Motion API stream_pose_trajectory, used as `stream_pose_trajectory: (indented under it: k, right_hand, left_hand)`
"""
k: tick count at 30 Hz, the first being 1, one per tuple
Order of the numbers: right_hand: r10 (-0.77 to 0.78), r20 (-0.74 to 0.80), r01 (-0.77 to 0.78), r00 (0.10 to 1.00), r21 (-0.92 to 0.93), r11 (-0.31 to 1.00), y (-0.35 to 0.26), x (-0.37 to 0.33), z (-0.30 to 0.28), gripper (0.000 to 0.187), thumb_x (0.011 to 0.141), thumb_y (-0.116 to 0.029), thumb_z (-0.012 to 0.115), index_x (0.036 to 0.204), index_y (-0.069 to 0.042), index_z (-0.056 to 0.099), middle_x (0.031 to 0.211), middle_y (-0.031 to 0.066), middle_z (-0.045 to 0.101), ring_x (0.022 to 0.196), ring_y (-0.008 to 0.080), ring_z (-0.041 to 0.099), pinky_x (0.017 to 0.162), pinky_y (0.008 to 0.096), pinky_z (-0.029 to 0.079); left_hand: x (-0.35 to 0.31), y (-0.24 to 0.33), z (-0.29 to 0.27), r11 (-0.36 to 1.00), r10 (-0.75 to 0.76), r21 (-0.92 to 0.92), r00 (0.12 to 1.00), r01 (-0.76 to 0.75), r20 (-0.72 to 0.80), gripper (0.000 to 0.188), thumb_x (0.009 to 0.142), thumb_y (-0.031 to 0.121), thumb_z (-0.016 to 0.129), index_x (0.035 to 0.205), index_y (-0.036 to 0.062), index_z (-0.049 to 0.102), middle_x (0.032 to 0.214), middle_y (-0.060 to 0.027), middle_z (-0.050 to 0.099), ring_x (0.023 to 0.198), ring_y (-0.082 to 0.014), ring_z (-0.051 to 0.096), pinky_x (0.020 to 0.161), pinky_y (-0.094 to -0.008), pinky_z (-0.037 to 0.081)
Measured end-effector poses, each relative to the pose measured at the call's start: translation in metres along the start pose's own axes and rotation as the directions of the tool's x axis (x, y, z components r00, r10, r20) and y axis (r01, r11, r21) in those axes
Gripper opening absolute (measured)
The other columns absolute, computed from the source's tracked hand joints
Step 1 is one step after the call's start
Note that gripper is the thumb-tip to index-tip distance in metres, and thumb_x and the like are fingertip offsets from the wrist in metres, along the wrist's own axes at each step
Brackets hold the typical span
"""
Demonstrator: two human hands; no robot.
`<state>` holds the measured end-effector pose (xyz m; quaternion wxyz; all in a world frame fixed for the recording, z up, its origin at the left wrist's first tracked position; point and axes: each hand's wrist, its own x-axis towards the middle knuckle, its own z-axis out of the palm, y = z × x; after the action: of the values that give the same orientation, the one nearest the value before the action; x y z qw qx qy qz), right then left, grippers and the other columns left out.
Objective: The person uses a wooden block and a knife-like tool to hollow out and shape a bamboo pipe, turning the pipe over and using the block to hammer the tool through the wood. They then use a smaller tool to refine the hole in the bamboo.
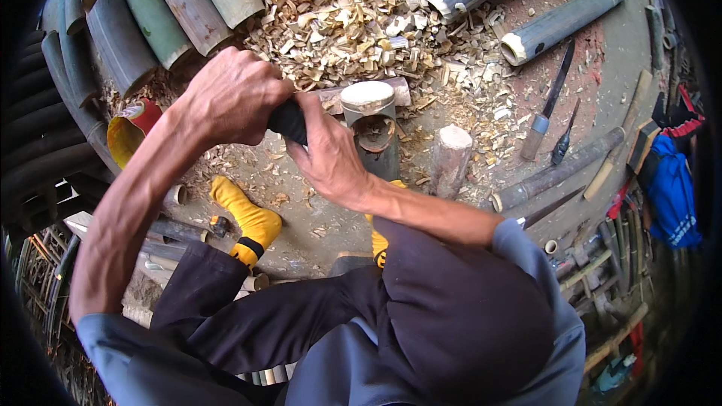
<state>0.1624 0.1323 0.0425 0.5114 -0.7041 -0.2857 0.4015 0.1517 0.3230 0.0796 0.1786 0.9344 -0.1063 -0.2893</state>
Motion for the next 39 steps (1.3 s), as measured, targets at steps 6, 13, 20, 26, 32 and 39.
stream_pose_trajectory:
  k: [6,13,20,26,32,39]
  right_hand:
    - [0.184,0.529,-0.127,0.829,-0.142,0.982,0.002,0.004,-0.022,0.041,0.079,-0.001,0.056,0.115,-0.006,0.038,0.075,0.0184,0.058,0.068,0.0387,0.063,0.052,0.0456,0.047]
    - [0.103,0.881,0.398,0.462,-0.309,0.864,0.018,-0.033,-0.032,0.036,0.075,-0.009,0.059,0.109,-0.011,0.048,0.068,0.0156,0.060,0.068,0.0382,0.062,0.054,0.0471,0.049]
    - [0.032,0.193,-0.003,0.981,-0.146,0.989,-0.003,-0.013,-0.009,0.048,0.075,-0.003,0.062,0.116,-0.007,0.037,0.075,0.0209,0.057,0.069,0.0403,0.060,0.058,0.0465,0.048]
    - [0.069,0.759,0.298,0.648,-0.336,0.894,0.012,-0.035,-0.023,0.038,0.074,-0.003,0.059,0.108,-0.010,0.044,0.071,0.0196,0.058,0.063,0.0384,0.061,0.052,0.0474,0.050]
    - [0.097,0.462,0.013,0.882,-0.229,0.973,0.001,-0.013,-0.007,0.046,0.074,-0.003,0.060,0.116,-0.010,0.043,0.070,0.0200,0.058,0.063,0.0389,0.061,0.056,0.0459,0.050]
    - [0.088,0.697,0.073,0.712,-0.198,0.977,0.014,-0.015,-0.028,0.034,0.078,-0.006,0.058,0.109,-0.010,0.044,0.065,0.0171,0.058,0.062,0.0377,0.062,0.050,0.0468,0.048]
  left_hand:
    - [-0.038,0.017,0.069,0.827,-0.269,-0.469,0.951,0.310,0.154,0.022,0.054,0.014,0.067,0.075,0.0081,0.069,0.059,-0.0090,0.063,0.051,-0.0237,0.061,0.058,-0.0360,0.055]
    - [-0.074,0.154,0.156,0.317,-0.589,-0.765,0.749,0.560,0.305,0.031,0.060,0.018,0.071,0.088,0.0065,0.066,0.074,-0.0176,0.066,0.072,-0.0335,0.065,0.072,-0.0415,0.051]
    - [-0.029,0.013,0.027,0.968,-0.083,-0.229,0.994,0.098,0.077,0.016,0.055,0.009,0.061,0.070,0.0073,0.062,0.059,-0.0130,0.061,0.057,-0.0329,0.062,0.056,-0.0415,0.052]
    - [-0.084,0.129,0.145,0.473,-0.570,-0.691,0.788,0.546,0.233,0.033,0.059,0.020,0.073,0.089,0.0084,0.066,0.071,-0.0181,0.066,0.065,-0.0321,0.066,0.073,-0.0397,0.054]
    - [-0.033,0.022,0.029,0.920,-0.200,-0.286,0.949,0.267,0.243,0.020,0.056,0.012,0.066,0.075,0.0059,0.063,0.062,-0.0150,0.062,0.061,-0.0315,0.064,0.063,-0.0402,0.053]
    - [-0.066,0.094,0.103,0.648,-0.490,-0.501,0.817,0.574,0.302,0.030,0.058,0.022,0.074,0.085,0.0095,0.069,0.071,-0.0142,0.067,0.067,-0.0296,0.067,0.072,-0.0373,0.054]
